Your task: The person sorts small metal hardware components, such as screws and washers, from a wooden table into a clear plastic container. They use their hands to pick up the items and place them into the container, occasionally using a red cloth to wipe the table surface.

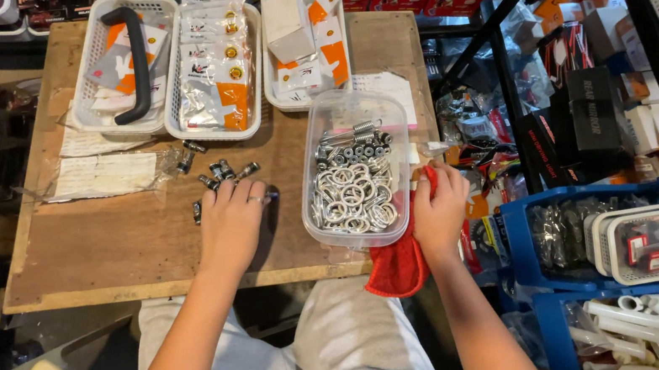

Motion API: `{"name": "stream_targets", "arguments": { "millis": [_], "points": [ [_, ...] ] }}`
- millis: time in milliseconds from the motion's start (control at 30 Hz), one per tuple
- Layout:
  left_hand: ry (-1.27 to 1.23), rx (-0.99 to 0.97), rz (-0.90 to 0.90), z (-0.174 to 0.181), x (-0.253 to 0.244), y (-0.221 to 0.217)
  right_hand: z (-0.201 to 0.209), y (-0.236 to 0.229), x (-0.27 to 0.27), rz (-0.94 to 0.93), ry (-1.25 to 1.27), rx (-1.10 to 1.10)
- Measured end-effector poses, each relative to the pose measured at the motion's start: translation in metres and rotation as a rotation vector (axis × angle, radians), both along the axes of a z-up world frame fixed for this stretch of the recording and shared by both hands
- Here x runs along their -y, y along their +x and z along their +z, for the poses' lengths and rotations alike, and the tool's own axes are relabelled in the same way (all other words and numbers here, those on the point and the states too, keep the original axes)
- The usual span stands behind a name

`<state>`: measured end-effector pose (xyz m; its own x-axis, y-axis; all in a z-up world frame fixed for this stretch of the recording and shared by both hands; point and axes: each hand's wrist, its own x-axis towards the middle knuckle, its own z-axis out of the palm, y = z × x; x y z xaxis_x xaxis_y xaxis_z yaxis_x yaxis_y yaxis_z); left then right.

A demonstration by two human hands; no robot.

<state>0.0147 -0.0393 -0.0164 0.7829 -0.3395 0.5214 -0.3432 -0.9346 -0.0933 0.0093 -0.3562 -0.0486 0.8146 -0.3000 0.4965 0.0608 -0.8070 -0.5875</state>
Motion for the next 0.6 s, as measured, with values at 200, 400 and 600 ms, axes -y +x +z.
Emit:
{"name": "stream_targets", "arguments": {
  "millis": [200,400,600],
  "points": [
    [-0.109,0.11,-0.043,-0.004,0.001,-0.007,-0.005,0.002,0.002,-0.01,-0.008,0.006],
    [-0.3,0.294,-0.089,0.019,0.01,0.007,0.0,0.0,0.001,-0.004,0.0,0.004],
    [-0.527,0.267,-0.277,0.066,0.054,0.044,-0.005,0.002,0.003,0.007,-0.01,0.02]
  ]
}}
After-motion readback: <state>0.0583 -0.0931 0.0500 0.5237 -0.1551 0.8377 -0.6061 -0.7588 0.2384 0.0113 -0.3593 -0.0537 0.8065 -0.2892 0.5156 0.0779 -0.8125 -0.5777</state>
